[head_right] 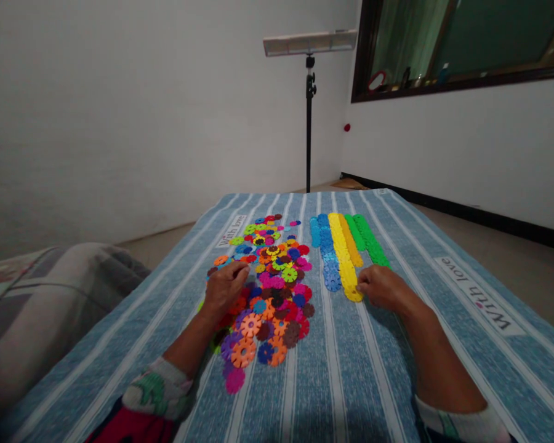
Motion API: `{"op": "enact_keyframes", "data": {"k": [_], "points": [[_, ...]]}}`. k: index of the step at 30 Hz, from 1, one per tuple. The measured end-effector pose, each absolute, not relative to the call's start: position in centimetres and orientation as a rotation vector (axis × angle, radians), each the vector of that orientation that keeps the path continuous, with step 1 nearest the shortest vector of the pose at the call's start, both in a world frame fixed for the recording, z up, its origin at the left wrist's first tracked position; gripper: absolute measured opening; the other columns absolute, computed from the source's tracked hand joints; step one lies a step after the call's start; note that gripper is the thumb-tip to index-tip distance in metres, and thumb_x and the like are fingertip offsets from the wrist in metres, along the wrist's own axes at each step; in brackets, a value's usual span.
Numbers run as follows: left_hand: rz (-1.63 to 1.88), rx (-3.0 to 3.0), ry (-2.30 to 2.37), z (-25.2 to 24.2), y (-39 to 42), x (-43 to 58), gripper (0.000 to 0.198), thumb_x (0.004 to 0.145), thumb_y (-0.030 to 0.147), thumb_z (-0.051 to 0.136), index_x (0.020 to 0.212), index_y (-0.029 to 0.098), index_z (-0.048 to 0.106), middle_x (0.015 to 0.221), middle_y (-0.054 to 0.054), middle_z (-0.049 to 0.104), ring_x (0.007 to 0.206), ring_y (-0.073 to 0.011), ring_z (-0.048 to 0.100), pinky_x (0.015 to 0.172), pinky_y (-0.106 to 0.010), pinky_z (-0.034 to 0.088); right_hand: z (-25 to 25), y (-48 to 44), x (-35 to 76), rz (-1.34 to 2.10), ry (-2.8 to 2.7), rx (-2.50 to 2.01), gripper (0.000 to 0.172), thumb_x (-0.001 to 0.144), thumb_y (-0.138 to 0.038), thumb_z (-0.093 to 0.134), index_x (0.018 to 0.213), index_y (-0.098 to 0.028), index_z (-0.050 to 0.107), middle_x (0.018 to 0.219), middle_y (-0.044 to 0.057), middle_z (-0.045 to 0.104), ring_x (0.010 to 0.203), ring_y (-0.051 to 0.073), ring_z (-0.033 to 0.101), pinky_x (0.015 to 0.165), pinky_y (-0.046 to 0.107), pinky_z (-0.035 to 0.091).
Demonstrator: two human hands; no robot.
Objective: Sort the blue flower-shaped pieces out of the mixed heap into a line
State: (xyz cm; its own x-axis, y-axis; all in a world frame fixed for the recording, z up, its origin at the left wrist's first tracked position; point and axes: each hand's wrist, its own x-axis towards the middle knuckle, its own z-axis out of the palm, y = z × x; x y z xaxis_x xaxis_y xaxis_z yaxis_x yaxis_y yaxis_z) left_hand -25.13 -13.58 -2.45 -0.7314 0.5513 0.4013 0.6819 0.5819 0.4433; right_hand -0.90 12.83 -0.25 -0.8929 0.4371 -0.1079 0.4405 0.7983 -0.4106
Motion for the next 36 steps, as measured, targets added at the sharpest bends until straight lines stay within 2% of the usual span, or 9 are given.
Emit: {"op": "enact_keyframes", "data": {"k": [8,12,15,18,20,23,25,29,36], "points": [[-0.871,-0.841,-2.732,-2.5,-14.7,-26.8,0.021,0.081,0.024,0.049,0.082,0.021,0.069,0.08,-0.002,0.073,0.076,-0.0166,0.064,0.067,-0.025,0.044,-1.3,13.7,-0.7,-0.772,2.976,0.849,0.022,0.073,-0.023,0.051,0.065,-0.017,0.071,0.05,0.002,0.061,0.048,0.013,0.054,0.05,0.026,0.031],[-0.857,-0.827,-2.791,-2.4,-15.1,-26.8,0.021,0.08,0.019,0.049,0.075,0.022,0.069,0.078,-0.001,0.074,0.075,-0.0164,0.065,0.064,-0.025,0.043,-2.1,13.8,-0.9,-0.794,3.053,0.852,0.023,0.073,-0.028,0.051,0.062,-0.019,0.069,0.053,0.003,0.063,0.049,0.015,0.055,0.05,0.027,0.031],[-0.691,-0.78,-2.846,-2.3,-15.2,-26.9,0.022,0.081,0.019,0.05,0.072,0.023,0.07,0.079,-0.001,0.073,0.077,-0.0173,0.064,0.063,-0.026,0.043,-2.3,13.3,-1.2,-0.801,3.11,0.8,0.024,0.073,-0.031,0.051,0.058,-0.02,0.067,0.055,0.003,0.063,0.052,0.016,0.055,0.052,0.027,0.033],[-0.484,-0.78,-2.852,-2.3,-14.9,-26.8,0.022,0.082,0.022,0.051,0.075,0.024,0.071,0.086,-0.003,0.072,0.085,-0.0203,0.064,0.068,-0.028,0.045,-2.2,12.6,-1.6,-0.883,3.102,0.752,0.026,0.073,-0.035,0.052,0.058,-0.02,0.066,0.058,0.003,0.064,0.054,0.017,0.056,0.053,0.028,0.036],[-0.389,-0.823,-2.807,-2.4,-14.6,-26.7,0.021,0.084,0.023,0.052,0.084,0.023,0.073,0.094,-0.006,0.07,0.093,-0.0221,0.063,0.076,-0.031,0.046,-1.9,12.2,-1.9,-0.945,3.089,0.738,0.028,0.074,-0.038,0.051,0.059,-0.02,0.066,0.058,0.003,0.063,0.053,0.017,0.056,0.052,0.028,0.036],[-0.322,-0.991,-2.72,-2.6,-13.8,-26.3,0.023,0.088,0.026,0.051,0.096,0.021,0.072,0.101,-0.009,0.068,0.102,-0.023,0.059,0.087,-0.033,0.045,-1.6,11.5,-2.2,-0.986,3.109,0.709,0.029,0.074,-0.04,0.051,0.057,-0.021,0.065,0.057,0.003,0.062,0.052,0.016,0.055,0.052,0.028,0.037],[-0.308,-1.177,-2.66,-2.8,-13.2,-25.9,0.022,0.089,0.026,0.051,0.096,0.021,0.071,0.104,-0.009,0.066,0.104,-0.0225,0.057,0.09,-0.033,0.044,-1.5,11.1,-2.4,-1.026,3.099,0.692,0.029,0.074,-0.041,0.052,0.058,-0.021,0.065,0.054,0.003,0.061,0.05,0.016,0.055,0.051,0.027,0.037],[-0.274,-1.439,-2.558,-3.3,-12.4,-25.6,0.019,0.09,0.023,0.051,0.093,0.022,0.07,0.106,-0.006,0.064,0.102,-0.0204,0.056,0.093,-0.033,0.043,-1.5,10.4,-2.8,-1.057,3.087,0.625,0.031,0.076,-0.042,0.05,0.059,-0.02,0.064,0.05,0.002,0.059,0.049,0.015,0.054,0.051,0.026,0.036],[-0.17,-1.335,-2.58,-4.0,-11.7,-26.1,0.031,0.095,0.021,0.039,0.088,0.019,0.068,0.097,-0.009,0.065,0.093,-0.0207,0.058,0.085,-0.033,0.044,-1.9,8.8,-3.7,-0.982,3.178,0.552,0.032,0.082,-0.04,0.045,0.068,-0.02,0.066,0.065,0.002,0.066,0.063,0.017,0.06,0.059,0.027,0.037]]}}
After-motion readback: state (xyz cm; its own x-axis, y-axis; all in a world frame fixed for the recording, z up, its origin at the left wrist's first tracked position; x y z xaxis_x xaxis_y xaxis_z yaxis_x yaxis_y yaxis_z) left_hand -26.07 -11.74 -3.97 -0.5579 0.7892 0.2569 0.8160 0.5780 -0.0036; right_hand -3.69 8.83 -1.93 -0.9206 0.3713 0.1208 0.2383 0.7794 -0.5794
